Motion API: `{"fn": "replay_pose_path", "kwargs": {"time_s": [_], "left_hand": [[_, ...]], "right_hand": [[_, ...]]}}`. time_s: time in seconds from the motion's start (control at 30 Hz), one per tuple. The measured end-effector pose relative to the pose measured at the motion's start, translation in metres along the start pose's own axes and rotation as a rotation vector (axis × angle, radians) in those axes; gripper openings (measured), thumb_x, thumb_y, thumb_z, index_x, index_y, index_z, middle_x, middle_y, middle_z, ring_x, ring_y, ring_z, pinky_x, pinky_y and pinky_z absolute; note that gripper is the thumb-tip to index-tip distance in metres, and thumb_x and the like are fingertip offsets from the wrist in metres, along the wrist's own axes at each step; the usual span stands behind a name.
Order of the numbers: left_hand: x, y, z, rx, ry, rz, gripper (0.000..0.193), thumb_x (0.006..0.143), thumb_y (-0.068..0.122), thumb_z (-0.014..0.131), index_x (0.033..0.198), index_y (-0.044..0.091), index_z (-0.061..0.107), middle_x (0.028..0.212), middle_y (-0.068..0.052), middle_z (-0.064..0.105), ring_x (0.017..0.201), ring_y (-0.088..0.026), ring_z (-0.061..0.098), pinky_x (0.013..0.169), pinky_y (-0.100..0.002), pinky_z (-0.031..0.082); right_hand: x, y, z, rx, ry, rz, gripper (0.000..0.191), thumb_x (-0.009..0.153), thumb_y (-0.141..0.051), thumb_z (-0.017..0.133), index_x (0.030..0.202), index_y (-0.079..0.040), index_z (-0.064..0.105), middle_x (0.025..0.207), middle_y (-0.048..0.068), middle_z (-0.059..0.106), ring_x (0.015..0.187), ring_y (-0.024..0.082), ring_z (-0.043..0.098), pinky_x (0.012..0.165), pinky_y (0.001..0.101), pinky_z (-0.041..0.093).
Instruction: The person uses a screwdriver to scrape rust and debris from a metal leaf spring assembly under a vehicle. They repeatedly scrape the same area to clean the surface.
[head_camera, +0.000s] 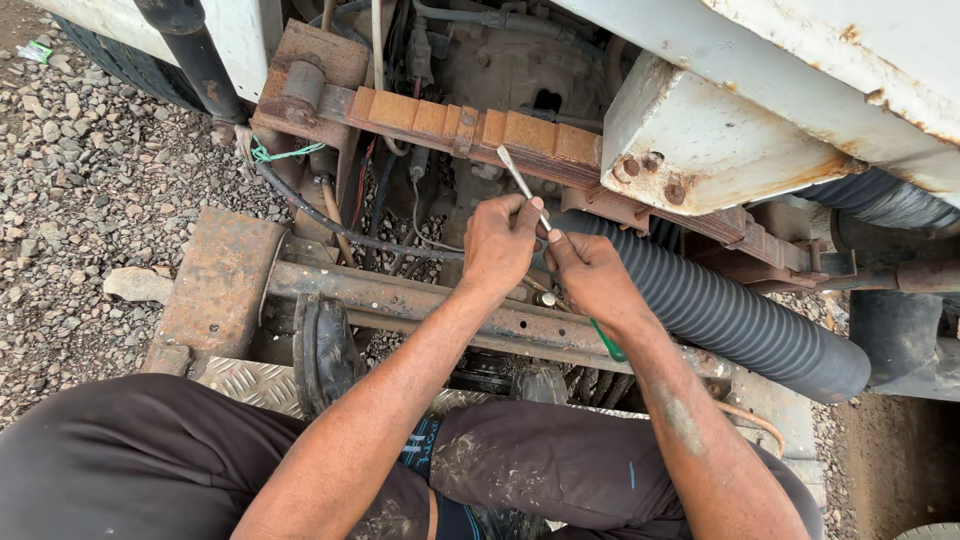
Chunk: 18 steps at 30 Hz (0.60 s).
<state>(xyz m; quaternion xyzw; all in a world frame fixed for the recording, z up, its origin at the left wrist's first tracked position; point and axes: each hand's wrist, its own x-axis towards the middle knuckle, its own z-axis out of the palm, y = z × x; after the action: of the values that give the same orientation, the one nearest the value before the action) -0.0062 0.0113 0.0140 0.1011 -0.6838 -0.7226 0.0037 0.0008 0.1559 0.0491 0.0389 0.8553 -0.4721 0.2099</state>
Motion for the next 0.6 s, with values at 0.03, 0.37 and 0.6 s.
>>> {"fn": "replay_pose_path", "kwargs": {"time_s": [0.03,0.37,0.6], "left_hand": [[0.0,0.0,0.0,0.027,0.006,-0.009,0.034,0.101,0.028,0.06,0.082,0.002,0.072,0.065,-0.005,0.072,0.059,-0.014,0.069,0.058,-0.035,0.053],[0.008,-0.021,-0.001,0.216,0.043,0.039,0.031,0.098,0.029,0.063,0.082,0.005,0.073,0.066,-0.007,0.067,0.061,-0.022,0.065,0.061,-0.045,0.047],[0.004,-0.026,0.003,0.169,0.085,-0.019,0.028,0.096,0.03,0.063,0.084,0.007,0.075,0.068,-0.01,0.071,0.064,-0.027,0.07,0.063,-0.045,0.049]], "right_hand": [[0.001,0.002,0.001,0.029,-0.009,-0.008,0.045,0.108,-0.034,0.048,0.073,-0.008,0.056,0.053,-0.006,0.04,0.043,0.005,0.031,0.038,0.027,0.026],[0.018,0.034,0.015,-0.031,0.007,-0.101,0.047,0.111,-0.032,0.046,0.07,-0.01,0.057,0.051,-0.006,0.039,0.042,0.006,0.029,0.038,0.0272,0.026],[0.01,0.035,0.022,0.022,0.043,-0.089,0.047,0.109,-0.033,0.048,0.07,-0.007,0.057,0.051,-0.004,0.041,0.043,0.007,0.035,0.039,0.0291,0.028]]}}
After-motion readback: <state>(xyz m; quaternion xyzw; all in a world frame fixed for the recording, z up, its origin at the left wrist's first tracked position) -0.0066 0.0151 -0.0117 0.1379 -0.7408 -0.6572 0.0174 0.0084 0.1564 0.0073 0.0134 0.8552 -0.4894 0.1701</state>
